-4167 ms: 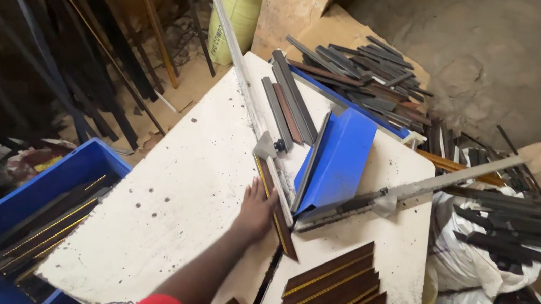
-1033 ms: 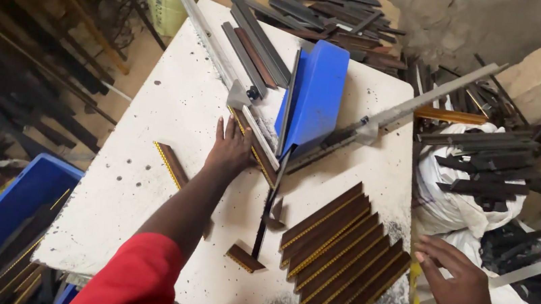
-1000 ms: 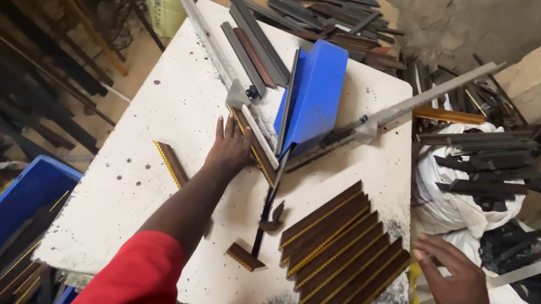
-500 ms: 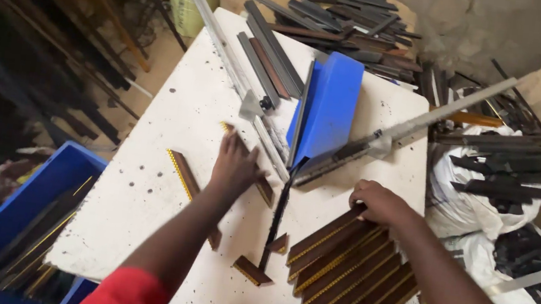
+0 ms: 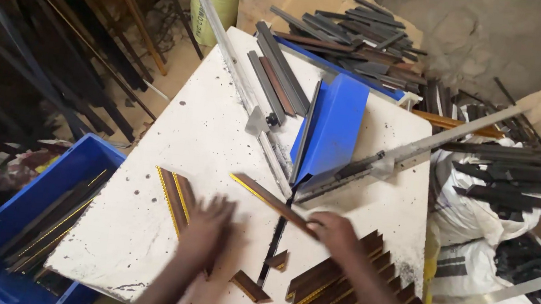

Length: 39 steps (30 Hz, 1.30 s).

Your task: Cutting several pieces of frame molding using a manual miter cutter.

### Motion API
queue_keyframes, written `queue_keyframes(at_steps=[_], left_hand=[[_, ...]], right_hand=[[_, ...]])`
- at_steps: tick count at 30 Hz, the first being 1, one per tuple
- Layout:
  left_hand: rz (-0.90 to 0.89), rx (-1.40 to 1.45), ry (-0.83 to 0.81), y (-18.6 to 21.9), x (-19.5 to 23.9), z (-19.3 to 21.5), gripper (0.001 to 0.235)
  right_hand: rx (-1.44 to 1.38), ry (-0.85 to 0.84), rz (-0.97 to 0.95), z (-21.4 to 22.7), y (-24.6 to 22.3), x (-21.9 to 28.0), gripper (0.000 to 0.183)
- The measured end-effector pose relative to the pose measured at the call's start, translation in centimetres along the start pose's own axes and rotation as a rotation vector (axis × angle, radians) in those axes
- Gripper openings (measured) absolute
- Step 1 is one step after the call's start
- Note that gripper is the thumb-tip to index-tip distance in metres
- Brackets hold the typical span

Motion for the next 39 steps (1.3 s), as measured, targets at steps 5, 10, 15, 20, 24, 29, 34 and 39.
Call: queue_keyframes(at_steps=[5, 10, 15, 20, 24, 29, 34, 39], left_hand=[[0.099, 0.192, -0.213, 5.9, -4.8, -3.1, 0.075], [-0.117, 0.146, 0.104, 5.0, -9.8, -7.8, 0.063], [-0.084, 0.011, -0.022, 1.7, -15.6, -9.1, 0.068], [-0.206, 0.057, -0.089, -0.7, -18.8, -8.9, 0.065], [-0.217, -0.016, -0.086, 2.0, -19.7, -4.1, 0.088], [-0.268, -0.315, -0.109, 3.2, -23.5, -2.7, 0.096], [-0.378, -0.472, -0.019, 2.9, -28.2, -4.5, 0.091], [-0.366, -0.478, -0.045, 2.6, -31.1, -5.2, 0.094]], right_hand=[[0.169, 0.253, 0.582, 1.0, -4.7, 4.9, 0.026], [0.106, 0.307, 0.408, 6.5, 0.1, 8.4, 0.025], [0.07, 0.369, 0.175, 9.1, 7.5, 10.4, 0.027], [0.022, 0.412, 0.038, 10.1, 8.1, 11.3, 0.028], [0.116, 0.447, 0.206, 12.0, 6.1, 9.5, 0.029], [0.13, 0.441, 0.163, 14.9, 4.7, 7.5, 0.028], [0.089, 0.512, 0.213, 15.4, 7.1, 5.8, 0.027], [0.187, 0.455, 0.236, 14.9, 7.2, 1.8, 0.028]])
Point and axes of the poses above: each hand's wrist, its own x-axis away from the middle knuckle, its own z-axis out of the back of the hand, y = z × x, the point moved 4 cm from there along -x, towards the middle knuckle
